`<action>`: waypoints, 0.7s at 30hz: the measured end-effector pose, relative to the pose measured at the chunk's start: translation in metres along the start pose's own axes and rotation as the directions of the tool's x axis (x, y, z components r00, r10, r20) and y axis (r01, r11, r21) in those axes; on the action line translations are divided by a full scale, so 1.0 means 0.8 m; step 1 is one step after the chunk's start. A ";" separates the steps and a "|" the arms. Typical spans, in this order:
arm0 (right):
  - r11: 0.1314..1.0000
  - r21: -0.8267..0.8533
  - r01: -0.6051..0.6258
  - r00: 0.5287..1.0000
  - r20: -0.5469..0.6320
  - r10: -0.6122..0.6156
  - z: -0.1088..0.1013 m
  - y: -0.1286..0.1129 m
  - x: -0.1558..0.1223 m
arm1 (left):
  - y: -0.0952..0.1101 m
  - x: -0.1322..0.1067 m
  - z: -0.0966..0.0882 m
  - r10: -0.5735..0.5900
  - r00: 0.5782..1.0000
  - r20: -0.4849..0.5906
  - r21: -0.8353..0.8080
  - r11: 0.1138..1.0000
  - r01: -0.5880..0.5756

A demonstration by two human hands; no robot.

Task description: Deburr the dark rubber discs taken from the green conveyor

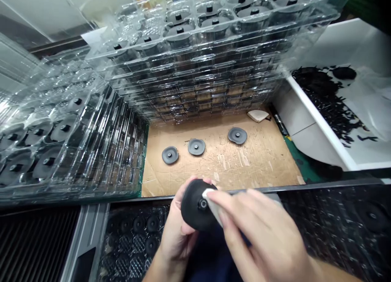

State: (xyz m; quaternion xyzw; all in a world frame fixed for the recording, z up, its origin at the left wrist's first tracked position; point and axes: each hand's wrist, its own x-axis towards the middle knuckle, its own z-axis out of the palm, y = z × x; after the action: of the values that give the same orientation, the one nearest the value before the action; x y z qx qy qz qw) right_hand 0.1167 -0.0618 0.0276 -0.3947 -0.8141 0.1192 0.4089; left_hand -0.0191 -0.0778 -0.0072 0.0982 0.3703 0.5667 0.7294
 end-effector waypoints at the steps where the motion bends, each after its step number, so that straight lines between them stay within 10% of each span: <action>1: 0.998 -0.056 -0.003 1.000 -0.005 0.003 0.000 -0.006 -0.007 | -0.001 0.000 0.001 0.053 0.998 0.012 -0.025 0.998 -0.053; 8: 0.842 0.481 -0.244 0.968 0.170 0.183 0.003 0.005 -0.005 | -0.003 0.002 0.011 0.155 0.976 -0.150 0.017 0.988 -0.154; 12: 0.488 0.658 -0.574 0.764 0.216 0.608 0.018 0.056 -0.019 | 0.003 0.005 0.007 0.158 0.984 -0.081 -0.033 0.986 -0.161; 15: 0.412 0.622 -0.665 0.665 0.244 0.706 0.014 0.076 -0.029 | 0.004 0.005 0.006 0.153 0.986 -0.059 -0.041 0.987 -0.155; 18: 0.616 0.511 -0.599 0.761 0.125 0.637 -0.001 0.059 -0.019 | 0.000 0.005 0.011 0.129 0.989 -0.077 -0.042 0.990 -0.133; 21: 0.877 0.391 -0.280 0.955 0.024 0.295 -0.008 0.025 0.003 | -0.002 0.002 0.012 0.074 0.993 -0.093 -0.012 0.997 -0.076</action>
State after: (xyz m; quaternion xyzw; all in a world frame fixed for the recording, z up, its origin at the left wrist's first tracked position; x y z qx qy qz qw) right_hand 0.1313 -0.0474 0.0228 -0.4239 -0.6987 0.3311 0.4717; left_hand -0.0116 -0.0741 -0.0016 0.0798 0.3953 0.6007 0.6903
